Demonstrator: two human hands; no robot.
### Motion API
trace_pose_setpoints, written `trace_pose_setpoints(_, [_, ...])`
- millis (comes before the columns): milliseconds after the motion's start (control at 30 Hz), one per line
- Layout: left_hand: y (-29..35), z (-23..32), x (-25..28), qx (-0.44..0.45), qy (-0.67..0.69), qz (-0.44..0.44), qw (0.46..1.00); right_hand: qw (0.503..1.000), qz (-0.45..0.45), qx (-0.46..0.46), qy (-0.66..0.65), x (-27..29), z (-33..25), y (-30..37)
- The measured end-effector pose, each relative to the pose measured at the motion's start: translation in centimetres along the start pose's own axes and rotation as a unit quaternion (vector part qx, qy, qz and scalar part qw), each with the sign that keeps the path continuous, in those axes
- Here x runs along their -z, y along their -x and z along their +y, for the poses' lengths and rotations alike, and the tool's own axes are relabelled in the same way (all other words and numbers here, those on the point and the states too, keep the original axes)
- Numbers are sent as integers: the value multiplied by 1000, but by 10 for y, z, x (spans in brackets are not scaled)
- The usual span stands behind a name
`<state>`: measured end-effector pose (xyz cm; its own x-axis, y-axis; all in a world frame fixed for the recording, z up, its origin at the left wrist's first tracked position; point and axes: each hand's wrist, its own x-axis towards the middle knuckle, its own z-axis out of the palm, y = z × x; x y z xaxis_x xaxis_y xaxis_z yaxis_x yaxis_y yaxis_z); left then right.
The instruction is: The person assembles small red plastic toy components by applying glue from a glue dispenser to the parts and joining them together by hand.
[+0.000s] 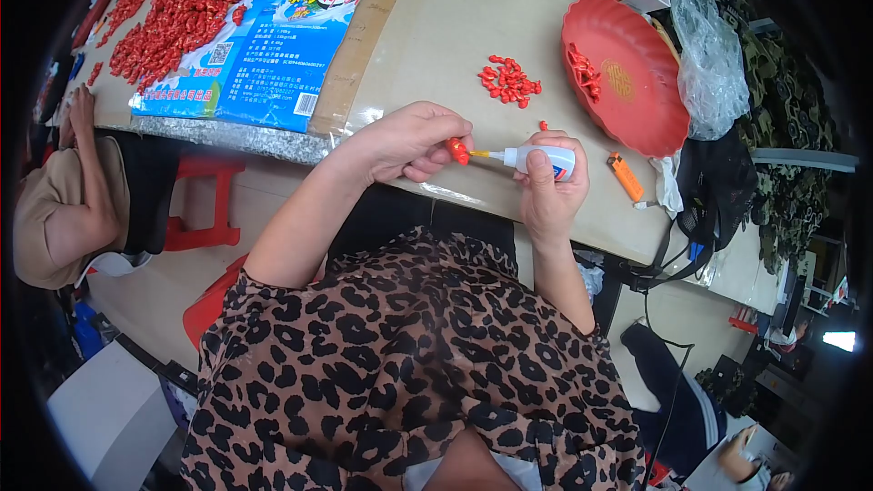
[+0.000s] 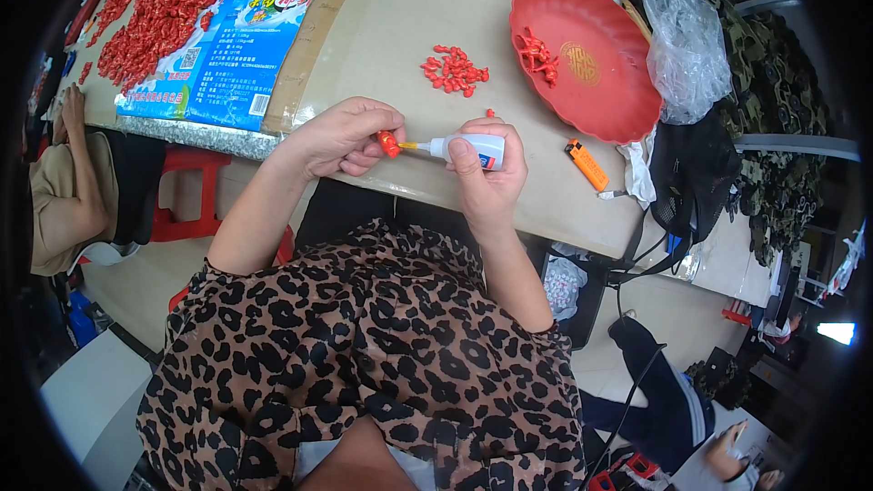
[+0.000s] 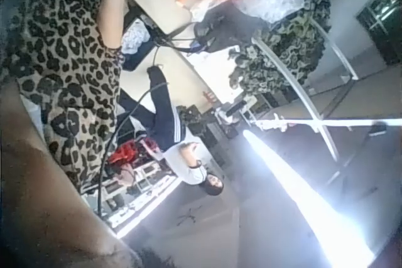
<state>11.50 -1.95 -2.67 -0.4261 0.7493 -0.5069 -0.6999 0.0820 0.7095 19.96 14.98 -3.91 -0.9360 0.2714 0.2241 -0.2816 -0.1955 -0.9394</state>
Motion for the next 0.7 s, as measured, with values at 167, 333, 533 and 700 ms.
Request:
trace_pose_setpoints(167, [0, 0, -1, -1, 2, -9, 1000, 1000, 2, 4, 19, -2, 1, 1])
trace_pose_setpoints(333, [-1, -5, 3, -42, 49, -37, 997, 991, 78, -38, -98, -4, -1, -2])
trace_pose_setpoints(533, [-3, -21, 0, -156, 135, -21, 978, 989, 115, -37, -85, -6, -1, 2])
trace_pose_setpoints(700, [-4, -24, -2, -170, 117, -11, 978, 993, 100, -21, -63, -6, 2, 3])
